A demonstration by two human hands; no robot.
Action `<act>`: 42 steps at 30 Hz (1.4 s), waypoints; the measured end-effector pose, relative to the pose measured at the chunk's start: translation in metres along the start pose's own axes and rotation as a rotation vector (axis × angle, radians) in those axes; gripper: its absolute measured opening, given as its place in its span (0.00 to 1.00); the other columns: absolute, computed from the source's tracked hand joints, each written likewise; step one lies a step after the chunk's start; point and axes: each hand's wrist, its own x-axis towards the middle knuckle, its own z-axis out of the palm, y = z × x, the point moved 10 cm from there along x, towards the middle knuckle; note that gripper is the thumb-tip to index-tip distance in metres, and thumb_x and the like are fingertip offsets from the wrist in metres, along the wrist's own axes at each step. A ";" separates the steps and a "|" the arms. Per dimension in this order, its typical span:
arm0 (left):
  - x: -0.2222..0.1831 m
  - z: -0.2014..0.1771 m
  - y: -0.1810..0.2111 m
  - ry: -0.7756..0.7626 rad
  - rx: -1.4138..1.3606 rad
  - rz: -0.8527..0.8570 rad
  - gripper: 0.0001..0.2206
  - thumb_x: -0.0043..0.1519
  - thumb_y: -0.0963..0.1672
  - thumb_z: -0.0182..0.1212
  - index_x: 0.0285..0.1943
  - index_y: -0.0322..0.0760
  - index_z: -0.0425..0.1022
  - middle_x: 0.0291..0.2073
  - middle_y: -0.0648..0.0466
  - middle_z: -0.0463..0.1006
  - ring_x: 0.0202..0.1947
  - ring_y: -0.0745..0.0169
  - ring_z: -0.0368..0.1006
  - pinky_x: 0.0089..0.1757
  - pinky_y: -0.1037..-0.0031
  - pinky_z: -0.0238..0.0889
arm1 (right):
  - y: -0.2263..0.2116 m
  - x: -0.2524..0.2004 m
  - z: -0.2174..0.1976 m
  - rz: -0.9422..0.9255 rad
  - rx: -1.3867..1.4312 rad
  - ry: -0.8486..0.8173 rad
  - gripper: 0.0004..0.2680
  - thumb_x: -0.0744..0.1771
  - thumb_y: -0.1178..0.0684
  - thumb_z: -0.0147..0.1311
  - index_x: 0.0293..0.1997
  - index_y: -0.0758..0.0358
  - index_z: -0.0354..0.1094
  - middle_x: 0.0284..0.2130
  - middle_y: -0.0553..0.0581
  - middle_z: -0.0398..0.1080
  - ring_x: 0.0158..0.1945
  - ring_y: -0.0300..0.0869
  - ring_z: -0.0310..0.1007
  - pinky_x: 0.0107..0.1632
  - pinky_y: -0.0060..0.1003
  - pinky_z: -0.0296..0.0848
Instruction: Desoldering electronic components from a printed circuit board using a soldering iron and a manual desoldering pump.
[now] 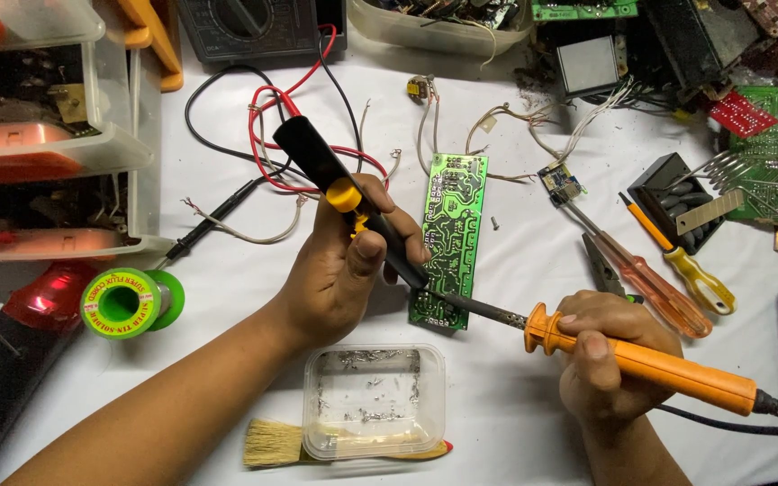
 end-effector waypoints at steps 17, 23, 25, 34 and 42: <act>0.003 -0.007 0.003 0.102 -0.096 0.001 0.14 0.63 0.52 0.38 0.44 0.41 0.50 0.27 0.47 0.68 0.29 0.60 0.67 0.31 0.74 0.63 | -0.003 0.000 -0.010 -0.012 0.001 0.070 0.07 0.60 0.53 0.42 0.25 0.67 0.58 0.16 0.56 0.58 0.17 0.42 0.57 0.22 0.32 0.61; 0.007 -0.018 0.032 0.205 -0.022 0.047 0.13 0.65 0.50 0.38 0.54 0.43 0.48 0.30 0.46 0.68 0.31 0.58 0.68 0.38 0.71 0.65 | 0.002 0.008 -0.035 -0.015 0.055 0.251 0.06 0.60 0.53 0.40 0.24 0.64 0.52 0.17 0.55 0.53 0.16 0.43 0.53 0.22 0.35 0.56; 0.005 -0.018 0.039 0.213 -0.115 0.017 0.15 0.65 0.47 0.41 0.58 0.45 0.47 0.32 0.44 0.67 0.31 0.54 0.67 0.38 0.69 0.64 | 0.002 0.009 -0.038 0.021 0.068 0.284 0.05 0.61 0.54 0.40 0.25 0.63 0.52 0.19 0.55 0.54 0.17 0.42 0.53 0.23 0.35 0.57; -0.005 0.015 0.081 0.174 -0.474 -0.289 0.27 0.34 0.62 0.42 0.17 0.38 0.58 0.14 0.56 0.54 0.19 0.61 0.49 0.31 0.70 0.47 | -0.003 0.008 -0.030 0.025 0.058 0.276 0.07 0.59 0.53 0.41 0.22 0.66 0.54 0.17 0.54 0.54 0.20 0.42 0.56 0.25 0.34 0.61; -0.036 0.037 0.085 0.116 -0.433 -0.146 0.14 0.48 0.51 0.49 0.21 0.39 0.55 0.15 0.55 0.52 0.20 0.61 0.46 0.28 0.70 0.41 | -0.011 0.009 -0.020 -0.063 0.032 0.207 0.07 0.60 0.55 0.43 0.21 0.67 0.54 0.17 0.58 0.58 0.20 0.45 0.59 0.28 0.34 0.64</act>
